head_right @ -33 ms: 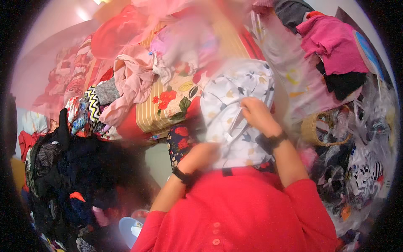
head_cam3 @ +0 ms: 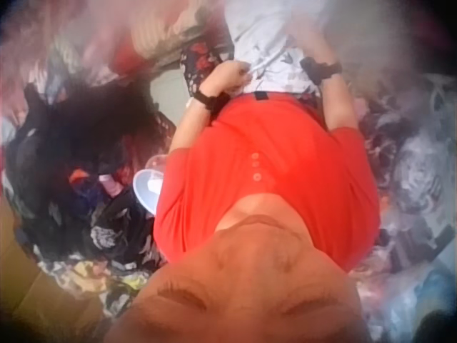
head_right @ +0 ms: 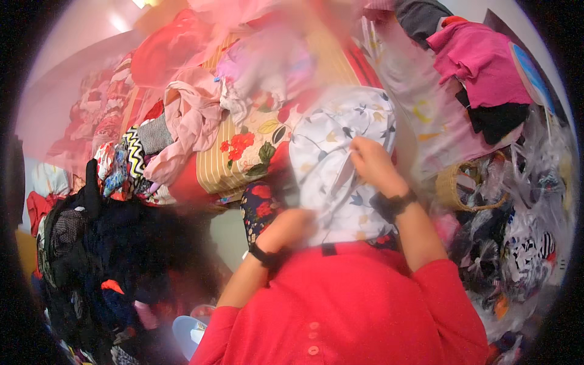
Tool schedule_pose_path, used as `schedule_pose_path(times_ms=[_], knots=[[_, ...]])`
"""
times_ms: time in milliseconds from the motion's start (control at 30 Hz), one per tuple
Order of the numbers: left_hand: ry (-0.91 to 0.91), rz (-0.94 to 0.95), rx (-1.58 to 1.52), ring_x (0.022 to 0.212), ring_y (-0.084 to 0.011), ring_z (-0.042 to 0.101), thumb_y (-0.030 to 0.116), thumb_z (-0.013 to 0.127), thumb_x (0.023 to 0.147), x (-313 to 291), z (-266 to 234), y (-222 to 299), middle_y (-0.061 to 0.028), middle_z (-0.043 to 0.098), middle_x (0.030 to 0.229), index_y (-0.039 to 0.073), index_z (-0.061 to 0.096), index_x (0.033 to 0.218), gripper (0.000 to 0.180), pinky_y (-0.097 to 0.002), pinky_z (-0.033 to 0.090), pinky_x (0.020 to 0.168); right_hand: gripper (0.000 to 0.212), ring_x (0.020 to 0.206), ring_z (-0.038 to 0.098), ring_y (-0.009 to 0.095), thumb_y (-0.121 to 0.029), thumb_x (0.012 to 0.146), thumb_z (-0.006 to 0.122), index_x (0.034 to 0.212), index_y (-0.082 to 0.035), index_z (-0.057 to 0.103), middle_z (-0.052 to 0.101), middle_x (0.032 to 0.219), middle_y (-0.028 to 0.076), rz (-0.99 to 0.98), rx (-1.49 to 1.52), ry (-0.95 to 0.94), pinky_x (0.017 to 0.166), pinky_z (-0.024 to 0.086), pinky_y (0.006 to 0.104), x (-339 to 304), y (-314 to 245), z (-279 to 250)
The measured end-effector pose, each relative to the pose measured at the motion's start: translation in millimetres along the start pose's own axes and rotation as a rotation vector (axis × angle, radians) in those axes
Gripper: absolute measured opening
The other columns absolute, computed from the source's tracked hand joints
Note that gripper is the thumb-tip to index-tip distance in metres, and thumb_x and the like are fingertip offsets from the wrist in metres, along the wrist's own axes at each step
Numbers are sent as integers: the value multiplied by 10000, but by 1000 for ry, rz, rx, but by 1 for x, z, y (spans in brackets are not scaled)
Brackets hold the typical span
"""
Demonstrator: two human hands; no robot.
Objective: The person folds several clothing items including black pants, a white patterned shirt, a pink top, a floral dress, and a red striped shirt on a bed.
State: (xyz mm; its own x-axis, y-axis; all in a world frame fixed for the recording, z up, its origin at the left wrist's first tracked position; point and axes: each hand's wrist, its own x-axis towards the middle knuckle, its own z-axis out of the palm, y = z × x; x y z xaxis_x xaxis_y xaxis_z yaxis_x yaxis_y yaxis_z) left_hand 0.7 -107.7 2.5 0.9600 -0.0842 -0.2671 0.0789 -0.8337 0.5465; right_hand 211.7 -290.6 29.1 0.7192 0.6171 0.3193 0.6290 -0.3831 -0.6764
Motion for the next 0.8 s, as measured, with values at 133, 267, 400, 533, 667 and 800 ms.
schedule_pose_path(times_ms=[133, 267, 400, 533, 667, 800], knots=[[-90, -198, -507, 587, -119, 595, 189, 664, 813, -24, -41, 17, -57, 634, 678, 21, 658, 923, 201, -272, 479, 566, 76, 767, 584, 99, -69, 877, 554, 930, -18, 569, 616, 794, 29, 271, 396, 90, 669, 449, 251, 16, -7, -31], [183, -138, -912, 748, -72, 604, 78, 642, 868, -43, -52, -18, 15, 664, 870, 15, 672, 991, 141, -242, 494, 643, 87, 643, 428, 18, -90, 882, 568, 922, -13, 570, 522, 707, -47, 164, 729, 250, 542, 329, 203, 36, -23, -53], [716, -134, -512, 726, -54, 537, 138, 644, 885, -50, -97, -48, 23, 620, 796, -5, 674, 960, 165, -225, 442, 641, 130, 657, 447, 40, -118, 849, 595, 832, 11, 580, 514, 689, -17, 97, 348, -5, 562, 352, 232, 45, -69, -82], [992, -163, -422, 716, -104, 559, 175, 556, 907, -47, -160, -23, -63, 644, 793, -11, 657, 983, 225, -276, 457, 643, 223, 687, 550, 144, -180, 812, 639, 856, 34, 600, 569, 701, 78, -33, 265, -212, 650, 449, 311, 39, -116, -95], [1123, 118, -977, 763, -95, 577, 162, 485, 972, -44, -199, -40, -40, 634, 837, 0, 633, 998, 221, -244, 468, 659, 251, 680, 581, 187, -157, 706, 718, 874, 2, 620, 604, 727, 127, -403, -18, -324, 657, 460, 320, 44, -149, -105], [1116, 214, -697, 769, -81, 576, 192, 539, 961, -48, -279, -9, -8, 634, 876, 9, 645, 1019, 219, -221, 470, 684, 203, 718, 601, 235, -63, 698, 646, 892, -8, 619, 611, 769, 164, -265, -226, -136, 665, 463, 330, 106, -129, -152]])
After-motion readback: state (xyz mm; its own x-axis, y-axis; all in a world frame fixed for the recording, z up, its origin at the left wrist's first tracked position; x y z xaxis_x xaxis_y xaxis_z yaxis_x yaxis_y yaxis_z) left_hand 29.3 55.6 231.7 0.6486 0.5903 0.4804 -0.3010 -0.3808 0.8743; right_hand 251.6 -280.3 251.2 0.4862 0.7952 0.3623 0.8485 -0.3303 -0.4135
